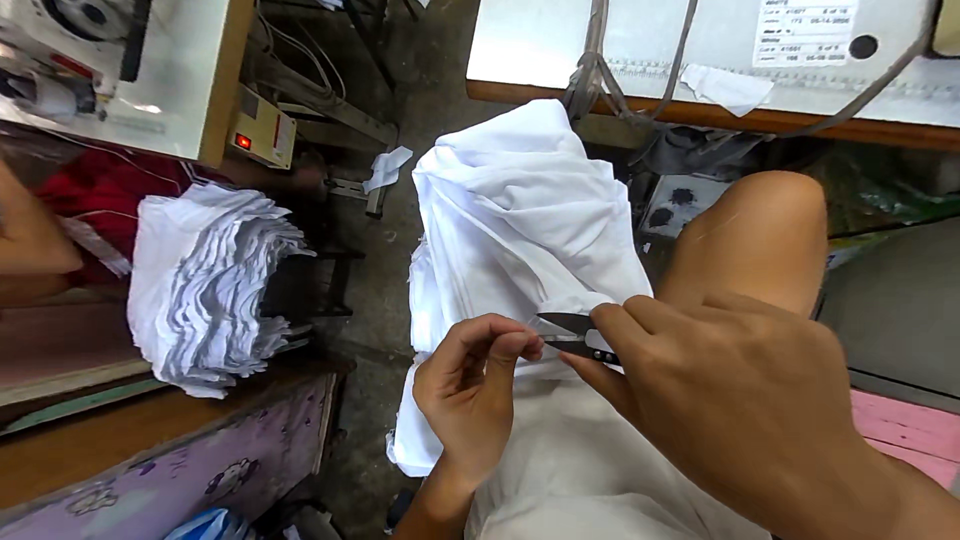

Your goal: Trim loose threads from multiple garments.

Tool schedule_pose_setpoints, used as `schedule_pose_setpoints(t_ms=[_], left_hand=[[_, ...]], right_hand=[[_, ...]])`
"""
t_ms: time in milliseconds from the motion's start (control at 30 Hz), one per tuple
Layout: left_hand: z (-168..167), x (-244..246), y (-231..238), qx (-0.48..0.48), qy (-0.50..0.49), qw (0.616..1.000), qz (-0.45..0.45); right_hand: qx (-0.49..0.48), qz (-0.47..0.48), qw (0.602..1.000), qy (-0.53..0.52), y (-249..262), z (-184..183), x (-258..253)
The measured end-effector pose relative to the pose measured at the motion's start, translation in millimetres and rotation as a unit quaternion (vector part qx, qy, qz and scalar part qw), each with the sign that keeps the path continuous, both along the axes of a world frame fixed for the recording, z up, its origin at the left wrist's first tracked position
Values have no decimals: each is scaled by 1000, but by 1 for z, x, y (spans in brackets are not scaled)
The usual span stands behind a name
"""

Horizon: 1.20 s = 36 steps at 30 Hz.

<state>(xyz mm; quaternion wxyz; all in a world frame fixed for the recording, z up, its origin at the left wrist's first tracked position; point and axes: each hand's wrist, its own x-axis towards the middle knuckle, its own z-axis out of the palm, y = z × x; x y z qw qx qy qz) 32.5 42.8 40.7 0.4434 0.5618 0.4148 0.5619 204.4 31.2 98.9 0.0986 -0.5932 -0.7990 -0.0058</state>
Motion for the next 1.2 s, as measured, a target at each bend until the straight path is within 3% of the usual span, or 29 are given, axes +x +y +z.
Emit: schedule_pose_setpoints(t_ms=[667,733,800,867,933,1000,1033,1067,1133,1200], left_hand=[[0,7,-10,26,-8,996,-89],[1,-7,-4,36,39,996,-65],[0,-44,12,55,141,988,36],[-4,-102,32,64,289,940,171],[-4,-158,40,-34,507,816,275],[-1,-187,39,-163,588,750,257],[-2,-190,36,-178,595,746,242],[-4,-186,32,-159,589,763,214],[-14,-163,23,-87,535,833,110],[-28,-122,19,-51,400,914,-42]], right_hand=[[-8,-10,1000,-18,1,6,-4],[-14,-16,1000,-16,1,5,1],[-30,-28,999,-7,0,2,13],[-69,-48,996,8,0,-3,32],[-123,-84,989,16,1,-8,51],[-165,-119,979,9,3,-14,63],[-175,-131,976,6,3,-18,67],[-182,-137,974,12,3,-23,70],[-181,-126,974,58,5,-34,75],[-161,-86,973,145,11,-51,78]])
